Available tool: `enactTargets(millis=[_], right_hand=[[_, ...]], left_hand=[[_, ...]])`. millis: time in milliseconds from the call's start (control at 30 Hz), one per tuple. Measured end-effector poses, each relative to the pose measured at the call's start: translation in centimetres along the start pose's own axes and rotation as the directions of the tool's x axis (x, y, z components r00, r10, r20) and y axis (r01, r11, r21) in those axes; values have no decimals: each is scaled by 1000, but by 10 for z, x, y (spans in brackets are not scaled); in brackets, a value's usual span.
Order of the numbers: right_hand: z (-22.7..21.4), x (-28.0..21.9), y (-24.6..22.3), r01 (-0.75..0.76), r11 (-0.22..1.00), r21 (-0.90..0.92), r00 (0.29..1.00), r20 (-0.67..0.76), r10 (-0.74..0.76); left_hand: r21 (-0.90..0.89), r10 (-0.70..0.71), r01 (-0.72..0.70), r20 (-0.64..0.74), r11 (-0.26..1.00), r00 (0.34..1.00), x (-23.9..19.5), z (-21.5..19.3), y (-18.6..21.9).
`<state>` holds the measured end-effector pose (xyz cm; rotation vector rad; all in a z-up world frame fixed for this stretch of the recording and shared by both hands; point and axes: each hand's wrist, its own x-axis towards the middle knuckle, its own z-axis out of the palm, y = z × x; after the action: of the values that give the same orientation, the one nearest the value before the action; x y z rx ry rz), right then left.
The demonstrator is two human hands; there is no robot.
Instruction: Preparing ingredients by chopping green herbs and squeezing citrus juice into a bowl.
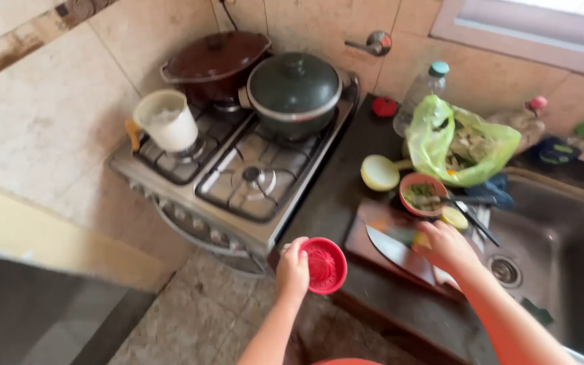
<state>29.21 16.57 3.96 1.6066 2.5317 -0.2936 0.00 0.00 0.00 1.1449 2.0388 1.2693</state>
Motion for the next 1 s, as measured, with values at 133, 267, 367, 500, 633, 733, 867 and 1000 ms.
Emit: enactTargets(millis=[133,267,367,500,633,733,867,1000], right_hand=[[-51,-35,-41,-390,878,279,917,34,396],[-59,-54,-63,-253,24,967,806,198,558],[-6,-41,-42,-1,-505,863,877,244,415],[-39,-23,-100,-147,-650,745,914,353,198],[-49,-10,-153,-210,-239,948,962,243,121],[-12,5,-163,254,335,907,964,-212,-157],[-14,-3,-180,577,685,445,809,-423,-408],[-7,3,-165,526,721,452,846,-368,-386]], left_hand=[[58,-92,82,192,995,977,41,-1,7],[15,-34,31,225,999,974,63,5,3],[-114,49,-17,281,993,958,63,-7,6],[-276,190,-125,222,953,956,50,-15,4],[-240,296,-240,231,941,927,38,-20,13],[-168,232,-191,277,967,932,38,-18,19],[-155,344,-324,124,933,931,37,-9,14],[-105,453,-449,14,887,892,35,-2,6]])
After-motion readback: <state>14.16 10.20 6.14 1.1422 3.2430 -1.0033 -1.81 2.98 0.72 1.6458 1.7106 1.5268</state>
